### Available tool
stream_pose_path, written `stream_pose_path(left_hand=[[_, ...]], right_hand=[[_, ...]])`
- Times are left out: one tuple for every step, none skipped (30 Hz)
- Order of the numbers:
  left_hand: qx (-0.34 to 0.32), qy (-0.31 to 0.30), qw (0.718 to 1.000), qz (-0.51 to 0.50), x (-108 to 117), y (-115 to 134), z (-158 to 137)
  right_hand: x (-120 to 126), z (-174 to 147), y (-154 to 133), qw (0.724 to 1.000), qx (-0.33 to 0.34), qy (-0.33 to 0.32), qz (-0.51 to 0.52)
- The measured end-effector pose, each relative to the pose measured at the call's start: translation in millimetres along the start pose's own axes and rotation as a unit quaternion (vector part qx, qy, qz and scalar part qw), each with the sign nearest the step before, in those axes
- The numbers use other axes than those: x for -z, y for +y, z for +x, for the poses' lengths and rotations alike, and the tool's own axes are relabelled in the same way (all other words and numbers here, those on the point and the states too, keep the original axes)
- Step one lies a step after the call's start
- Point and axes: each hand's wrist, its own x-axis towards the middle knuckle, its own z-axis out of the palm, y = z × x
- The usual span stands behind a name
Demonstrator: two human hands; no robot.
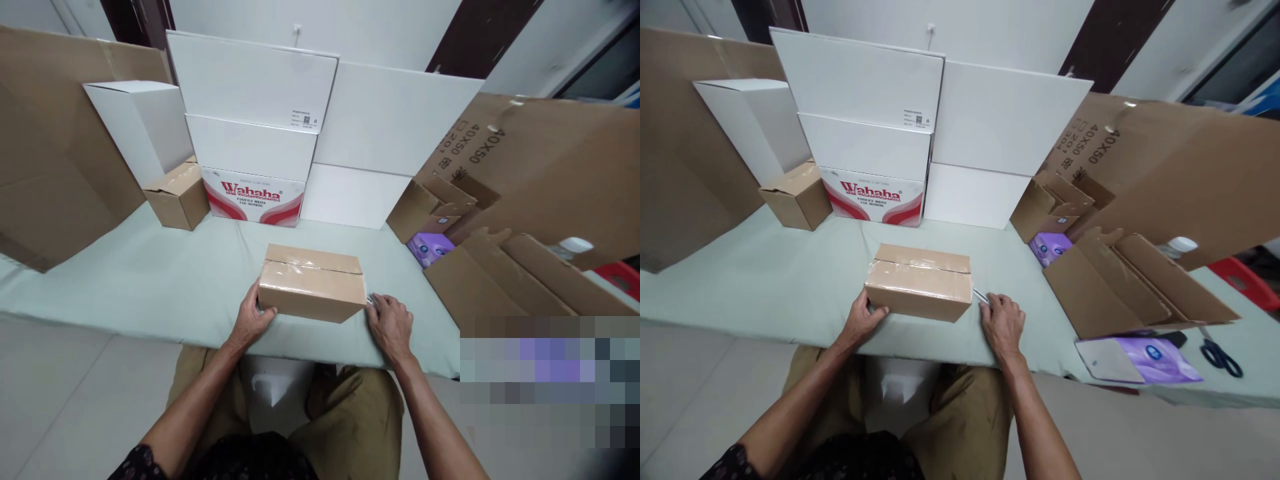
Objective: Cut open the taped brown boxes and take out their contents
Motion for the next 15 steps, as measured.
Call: stream_pose_path(left_hand=[[-0.002, 0.000, 1.000, 0.003, 0.2, 0.0, 0.1], [-0.005, 0.000, 1.000, 0.005, 0.4, 0.1, 0.1], [-0.007, 0.001, 1.000, 0.005, 0.6, 0.4, 0.1], [-0.008, 0.000, 1.000, 0.004, 0.7, 0.7, 0.0], [-0.008, -0.001, 1.000, 0.003, 0.9, 1.2, 0.0], [-0.007, -0.001, 1.000, 0.003, 1.0, 1.9, -0.2], [-0.006, -0.001, 1.000, 0.003, 1.2, 2.7, -0.3], [-0.006, -0.002, 1.000, 0.005, 1.4, 3.5, -0.3], [-0.005, -0.002, 1.000, 0.006, 1.6, 4.3, -0.4], [-0.005, -0.003, 1.000, 0.008, 1.8, 4.9, -0.5], [-0.006, -0.004, 1.000, 0.010, 2.0, 5.4, -0.5], [-0.008, -0.006, 1.000, 0.012, 2.1, 5.6, -0.6], [-0.011, -0.007, 1.000, 0.013, 2.2, 5.6, -0.8], [-0.013, -0.009, 1.000, 0.015, 2.1, 5.3, -1.1], [-0.011, -0.011, 1.000, 0.016, 2.1, 4.9, -1.5]], right_hand=[[4.9, -0.2, -1.7, 0.999, -0.007, 0.010, 0.050], [10.7, -1.1, -4.6, 0.993, -0.009, 0.016, 0.116], [17.2, -2.7, -8.7, 0.982, -0.006, 0.016, 0.188], [24.0, -5.4, -14.0, 0.967, 0.002, 0.011, 0.255], [30.7, -8.9, -20.3, 0.950, 0.014, 0.003, 0.311], [36.7, -13.1, -27.4, 0.936, 0.028, -0.007, 0.350], [41.5, -17.8, -34.8, 0.926, 0.041, -0.015, 0.375], [44.8, -22.6, -42.1, 0.920, 0.052, -0.022, 0.388], [46.4, -27.1, -49.0, 0.917, 0.057, -0.028, 0.395], [46.3, -31.2, -55.0, 0.915, 0.055, -0.032, 0.399], [44.6, -34.6, -60.1, 0.915, 0.046, -0.032, 0.400], [41.8, -37.3, -64.2, 0.915, 0.032, -0.030, 0.401], [38.3, -39.2, -67.2, 0.916, 0.017, -0.024, 0.401], [34.6, -40.4, -69.4, 0.916, 0.001, -0.017, 0.401], [30.9, -41.1, -71.0, 0.915, -0.013, -0.008, 0.403]])
